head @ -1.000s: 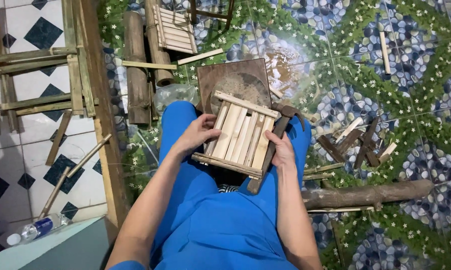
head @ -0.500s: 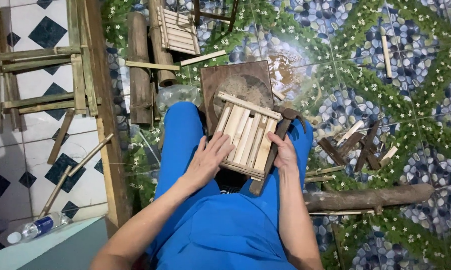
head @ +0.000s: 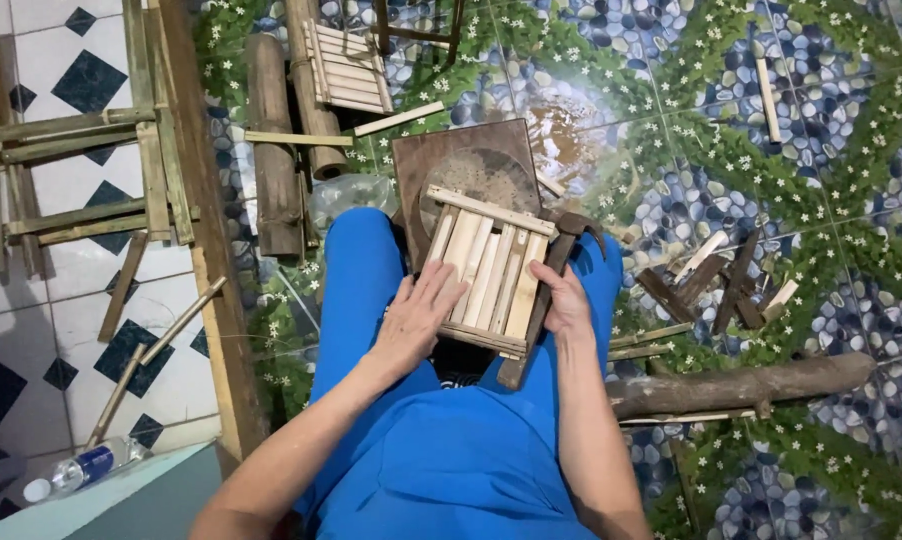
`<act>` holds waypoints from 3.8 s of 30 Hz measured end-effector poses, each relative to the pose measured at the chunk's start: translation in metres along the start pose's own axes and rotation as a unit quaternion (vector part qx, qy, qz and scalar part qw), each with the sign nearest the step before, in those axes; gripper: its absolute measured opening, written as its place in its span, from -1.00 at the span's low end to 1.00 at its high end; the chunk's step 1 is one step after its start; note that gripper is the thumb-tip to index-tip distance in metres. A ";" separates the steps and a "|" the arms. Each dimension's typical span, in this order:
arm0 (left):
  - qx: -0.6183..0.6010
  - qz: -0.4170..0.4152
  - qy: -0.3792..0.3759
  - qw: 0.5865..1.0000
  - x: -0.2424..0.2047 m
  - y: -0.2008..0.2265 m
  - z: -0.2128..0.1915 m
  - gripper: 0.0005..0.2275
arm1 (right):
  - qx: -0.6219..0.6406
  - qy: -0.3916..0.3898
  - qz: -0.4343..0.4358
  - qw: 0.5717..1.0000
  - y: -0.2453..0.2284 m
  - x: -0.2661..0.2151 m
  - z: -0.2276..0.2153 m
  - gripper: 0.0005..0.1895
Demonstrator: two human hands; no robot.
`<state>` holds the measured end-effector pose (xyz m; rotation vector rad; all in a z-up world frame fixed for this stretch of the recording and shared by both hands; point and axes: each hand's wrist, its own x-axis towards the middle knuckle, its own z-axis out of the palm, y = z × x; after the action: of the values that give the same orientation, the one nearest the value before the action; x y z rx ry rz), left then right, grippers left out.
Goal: The person is assembling a small wooden frame by hammering nails into it. They hold the frame with one hand and use a hammer with the other to secure the pieces together.
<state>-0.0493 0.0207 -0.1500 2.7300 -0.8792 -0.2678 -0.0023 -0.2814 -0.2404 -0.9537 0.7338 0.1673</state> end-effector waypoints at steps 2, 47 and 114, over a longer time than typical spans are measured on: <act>-0.015 0.015 0.026 0.999 0.000 0.007 -0.004 -0.08 | 0.001 0.002 0.000 1.000 0.000 -0.002 0.002 -0.43; -0.883 -0.304 0.183 0.306 0.129 -0.030 0.146 -0.27 | 0.121 -0.086 0.018 0.989 -0.019 -0.027 0.025 -0.78; -0.895 -0.321 0.214 0.225 0.127 -0.038 0.155 -0.26 | 0.015 -0.001 -0.047 0.999 -0.010 -0.030 0.032 -0.62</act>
<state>0.0338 -0.0543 -0.3202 0.4387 0.7106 -0.2728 -0.0053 -0.2565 -0.2031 -0.9572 0.6860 0.0759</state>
